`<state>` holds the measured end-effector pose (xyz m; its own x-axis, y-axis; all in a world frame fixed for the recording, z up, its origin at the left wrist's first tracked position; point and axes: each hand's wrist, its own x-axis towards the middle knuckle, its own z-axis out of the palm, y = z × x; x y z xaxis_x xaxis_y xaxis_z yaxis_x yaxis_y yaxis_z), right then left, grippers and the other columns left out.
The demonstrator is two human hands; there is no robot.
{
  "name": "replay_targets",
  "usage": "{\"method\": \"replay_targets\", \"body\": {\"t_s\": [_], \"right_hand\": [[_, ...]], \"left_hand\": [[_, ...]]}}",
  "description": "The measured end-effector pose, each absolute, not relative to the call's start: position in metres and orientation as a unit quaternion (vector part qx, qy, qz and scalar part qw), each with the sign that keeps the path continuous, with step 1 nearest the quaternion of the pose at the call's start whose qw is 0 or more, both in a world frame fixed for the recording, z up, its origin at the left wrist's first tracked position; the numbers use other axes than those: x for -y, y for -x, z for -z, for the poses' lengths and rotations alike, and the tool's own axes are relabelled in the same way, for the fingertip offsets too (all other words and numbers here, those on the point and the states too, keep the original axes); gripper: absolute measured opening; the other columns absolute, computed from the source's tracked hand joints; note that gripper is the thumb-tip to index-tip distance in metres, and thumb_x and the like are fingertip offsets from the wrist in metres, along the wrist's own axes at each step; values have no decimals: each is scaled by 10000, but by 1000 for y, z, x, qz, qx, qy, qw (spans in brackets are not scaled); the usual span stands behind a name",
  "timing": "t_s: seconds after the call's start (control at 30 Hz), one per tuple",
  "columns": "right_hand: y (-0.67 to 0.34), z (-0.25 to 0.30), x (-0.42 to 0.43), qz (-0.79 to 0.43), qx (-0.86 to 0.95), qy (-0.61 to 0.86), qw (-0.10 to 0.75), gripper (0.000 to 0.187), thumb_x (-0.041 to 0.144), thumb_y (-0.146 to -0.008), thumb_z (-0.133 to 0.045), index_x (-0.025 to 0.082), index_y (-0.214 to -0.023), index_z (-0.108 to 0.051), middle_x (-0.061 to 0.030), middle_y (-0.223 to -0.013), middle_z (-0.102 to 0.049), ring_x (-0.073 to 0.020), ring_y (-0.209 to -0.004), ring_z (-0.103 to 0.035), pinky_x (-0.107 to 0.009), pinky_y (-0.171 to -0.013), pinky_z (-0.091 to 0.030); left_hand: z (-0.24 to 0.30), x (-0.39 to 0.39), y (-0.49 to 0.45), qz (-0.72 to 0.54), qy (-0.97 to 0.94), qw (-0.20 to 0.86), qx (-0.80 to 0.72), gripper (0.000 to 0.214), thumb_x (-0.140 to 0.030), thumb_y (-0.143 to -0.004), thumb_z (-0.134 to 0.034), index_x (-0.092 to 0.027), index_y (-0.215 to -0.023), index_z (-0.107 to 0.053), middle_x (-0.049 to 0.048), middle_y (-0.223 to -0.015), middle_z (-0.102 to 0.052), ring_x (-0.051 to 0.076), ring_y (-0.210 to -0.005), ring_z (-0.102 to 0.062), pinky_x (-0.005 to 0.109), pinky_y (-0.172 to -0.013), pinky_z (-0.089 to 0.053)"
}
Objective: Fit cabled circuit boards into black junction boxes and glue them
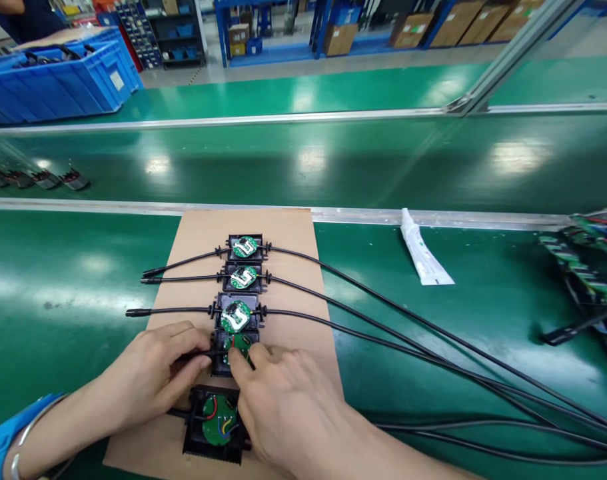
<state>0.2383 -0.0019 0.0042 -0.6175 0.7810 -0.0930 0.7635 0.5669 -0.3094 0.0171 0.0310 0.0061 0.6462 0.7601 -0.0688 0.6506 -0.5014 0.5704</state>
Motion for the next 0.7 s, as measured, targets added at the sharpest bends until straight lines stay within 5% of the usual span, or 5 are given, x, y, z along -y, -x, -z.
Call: {"method": "replay_targets", "body": {"t_s": [0.3, 0.43, 0.6, 0.7], "right_hand": [[-237, 1, 4, -173, 885, 433, 3, 451, 173, -834, -454, 117, -1261, -588, -97, -919, -676, -230, -684, -646, -333, -545, -415], [-236, 3, 5, -161, 888, 431, 15, 437, 169, -838, -463, 109, -1256, -576, -96, -907, -668, -216, -682, -634, -316, -528, -374], [-237, 4, 7, -163, 884, 437, 35, 334, 140, -822, -470, 184, -1133, -585, -36, -806, -622, -190, -617, -577, -314, -485, -234], [-238, 4, 6, -156, 885, 435, 53, 440, 129, -794, -489, 228, -1221, -529, -14, -783, -604, -178, -610, -560, -313, -483, -180]], "left_hand": [[-13, -31, -30, -45, -873, 254, -414, 301, -199, -963, -296, -184, -772, -528, 36, -711, -603, 182, -609, -547, 315, -565, -434], [-8, -32, -32, 19, -860, 254, -441, 349, -203, -980, -259, -185, -745, -516, 28, -651, -586, 182, -572, -549, 316, -555, -430], [7, -23, -24, 74, -928, 80, -357, 300, -105, -917, -280, -154, -807, -554, 94, -743, -591, 213, -628, -552, 332, -546, -432], [17, -15, -16, 83, -940, -3, -331, 273, -106, -898, -302, -144, -825, -563, 108, -757, -572, 210, -640, -532, 330, -536, -427]]}}
